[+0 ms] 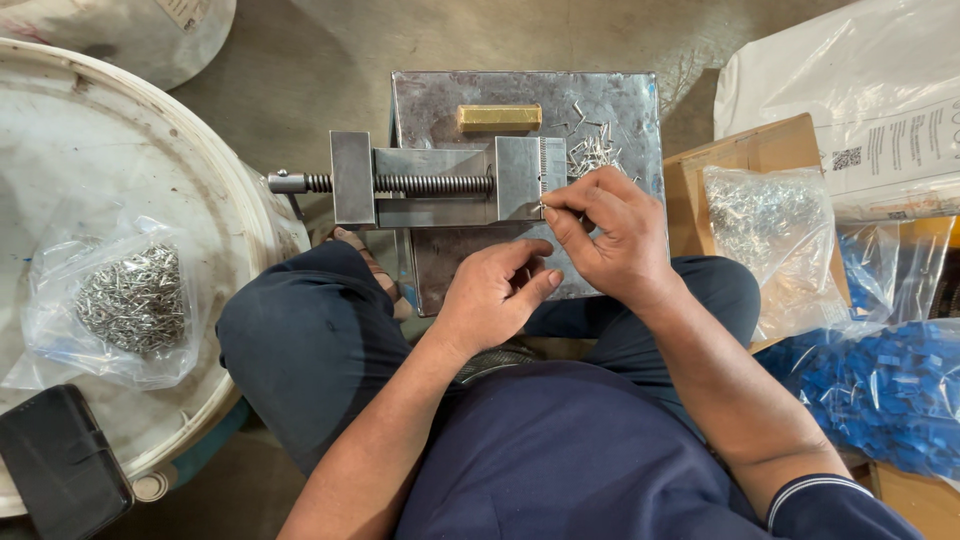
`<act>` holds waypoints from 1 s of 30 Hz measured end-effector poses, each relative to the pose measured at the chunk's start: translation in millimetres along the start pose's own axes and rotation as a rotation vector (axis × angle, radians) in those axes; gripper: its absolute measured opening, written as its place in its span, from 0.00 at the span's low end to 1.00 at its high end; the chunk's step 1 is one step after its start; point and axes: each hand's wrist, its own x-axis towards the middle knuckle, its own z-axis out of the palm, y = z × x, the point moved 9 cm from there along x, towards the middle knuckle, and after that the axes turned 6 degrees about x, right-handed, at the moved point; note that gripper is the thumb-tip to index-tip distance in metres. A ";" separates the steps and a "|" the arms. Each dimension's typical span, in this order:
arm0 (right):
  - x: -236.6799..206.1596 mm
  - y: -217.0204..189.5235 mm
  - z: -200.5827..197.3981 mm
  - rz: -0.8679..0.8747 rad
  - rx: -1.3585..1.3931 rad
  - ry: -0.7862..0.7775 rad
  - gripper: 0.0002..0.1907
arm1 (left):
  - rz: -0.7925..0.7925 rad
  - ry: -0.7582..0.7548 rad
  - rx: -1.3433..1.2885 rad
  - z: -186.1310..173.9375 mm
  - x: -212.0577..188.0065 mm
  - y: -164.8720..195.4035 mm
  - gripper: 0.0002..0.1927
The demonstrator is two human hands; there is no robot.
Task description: The person sits at a low table and repeatedly picks up small metal fasteners, places them into a metal jig, and secures them by turning a screw mechanism. The person then removes the assembled fasteners and places them on the table.
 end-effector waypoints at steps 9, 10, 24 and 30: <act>-23.9 25.2 -16.1 0.063 0.084 0.093 0.09 | 0.141 0.067 0.012 -4.6 -4.9 5.1 0.15; -32.2 36.3 -21.6 0.094 0.076 0.123 0.09 | 0.168 0.075 0.027 -4.5 -6.4 5.7 0.14; -104.9 98.1 -51.7 0.351 0.012 0.215 0.09 | 0.054 0.078 0.120 7.1 -6.1 -3.5 0.11; -78.4 69.5 -43.7 0.188 -0.212 0.146 0.08 | 0.119 0.091 0.321 11.5 -5.0 9.9 0.12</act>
